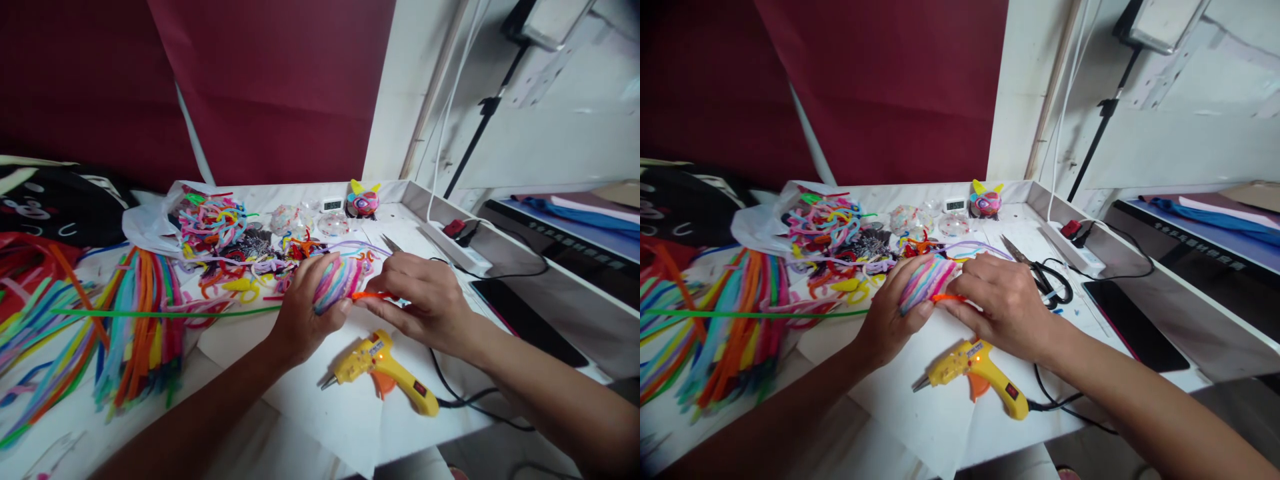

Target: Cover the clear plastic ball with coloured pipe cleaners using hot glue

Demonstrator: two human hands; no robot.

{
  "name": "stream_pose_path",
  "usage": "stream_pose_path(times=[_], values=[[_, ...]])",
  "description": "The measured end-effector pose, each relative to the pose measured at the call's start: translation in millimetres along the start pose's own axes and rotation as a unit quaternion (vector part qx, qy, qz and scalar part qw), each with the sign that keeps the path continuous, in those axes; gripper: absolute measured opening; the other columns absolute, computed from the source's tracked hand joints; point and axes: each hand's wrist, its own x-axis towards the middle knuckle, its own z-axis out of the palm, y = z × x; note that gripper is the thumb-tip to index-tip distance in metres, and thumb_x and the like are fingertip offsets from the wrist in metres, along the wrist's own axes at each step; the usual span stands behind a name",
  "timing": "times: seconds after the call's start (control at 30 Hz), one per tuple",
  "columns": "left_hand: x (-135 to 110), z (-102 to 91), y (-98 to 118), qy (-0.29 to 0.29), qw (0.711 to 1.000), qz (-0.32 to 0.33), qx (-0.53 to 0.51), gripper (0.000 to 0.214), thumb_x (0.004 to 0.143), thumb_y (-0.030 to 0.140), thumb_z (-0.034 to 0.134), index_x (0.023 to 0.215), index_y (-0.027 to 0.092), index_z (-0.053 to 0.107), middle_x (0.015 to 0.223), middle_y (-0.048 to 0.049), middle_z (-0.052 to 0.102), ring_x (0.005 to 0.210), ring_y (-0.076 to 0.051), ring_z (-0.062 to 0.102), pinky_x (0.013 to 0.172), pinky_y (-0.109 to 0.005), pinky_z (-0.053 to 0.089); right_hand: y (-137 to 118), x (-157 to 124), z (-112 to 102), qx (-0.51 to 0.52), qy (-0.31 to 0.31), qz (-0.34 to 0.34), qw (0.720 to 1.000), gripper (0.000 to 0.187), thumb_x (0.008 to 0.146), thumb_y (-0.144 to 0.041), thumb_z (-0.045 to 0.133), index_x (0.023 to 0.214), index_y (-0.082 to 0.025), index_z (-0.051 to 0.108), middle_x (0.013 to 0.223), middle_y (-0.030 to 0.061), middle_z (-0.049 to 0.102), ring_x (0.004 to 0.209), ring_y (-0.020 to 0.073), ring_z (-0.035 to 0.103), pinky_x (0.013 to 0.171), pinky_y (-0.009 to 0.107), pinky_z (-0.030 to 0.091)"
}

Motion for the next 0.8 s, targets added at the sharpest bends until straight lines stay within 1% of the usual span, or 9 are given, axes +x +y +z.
stream_pose_path(times=[0.23,0.4,0.53,0.63,0.8], values=[[1.0,-0.8,0.1,-0.009,1.000,0.001,-0.006,0.055,0.085,0.042,0.052,0.134,0.018,0.047,0.134,-0.0143,0.050,0.127,-0.027,0.049,0.108,-0.042,0.038,-1.7,-0.5,3.3,0.025,0.030,0.010,0.999,0.007,0.088,-0.020,0.065,0.084,-0.019,0.060,0.066,0.0008,0.055,0.062,0.0146,0.049,0.058,0.028,0.039],[1.2,-0.4,-1.2,-0.003,1.000,0.016,0.010,0.062,0.078,0.040,0.060,0.134,0.017,0.047,0.131,-0.0141,0.050,0.124,-0.029,0.050,0.106,-0.042,0.039,-3.4,-1.0,4.2,0.050,0.043,0.026,0.997,0.005,0.087,-0.018,0.067,0.085,-0.017,0.062,0.065,-0.0004,0.055,0.061,0.0122,0.049,0.059,0.026,0.040],[0.4,-0.4,-0.2,-0.001,1.000,0.018,0.014,0.063,0.075,0.034,0.061,0.134,0.017,0.046,0.132,-0.0137,0.050,0.124,-0.028,0.050,0.106,-0.042,0.040,-3.6,-2.2,6.4,0.068,0.058,0.035,0.995,0.006,0.085,-0.018,0.068,0.084,-0.015,0.064,0.064,-0.0004,0.054,0.060,0.0113,0.049,0.057,0.025,0.039],[0.3,0.0,1.3,-0.001,1.000,0.011,0.012,0.060,0.075,0.032,0.060,0.132,0.018,0.047,0.131,-0.0129,0.050,0.123,-0.027,0.051,0.105,-0.041,0.040,-5.2,-2.1,8.2,0.102,0.060,0.064,0.991,0.007,0.084,-0.017,0.069,0.080,-0.013,0.064,0.063,-0.0004,0.054,0.059,0.0104,0.048,0.056,0.024,0.039],[-0.2,1.3,2.5,0.006,1.000,0.014,0.011,0.060,0.075,0.029,0.059,0.132,0.015,0.048,0.131,-0.0144,0.050,0.124,-0.026,0.050,0.106,-0.039,0.040,-9.9,-0.8,7.4,0.177,0.052,0.135,0.974,0.004,0.080,-0.012,0.071,0.079,-0.013,0.067,0.065,-0.0014,0.058,0.058,0.0076,0.050,0.054,0.020,0.038]])
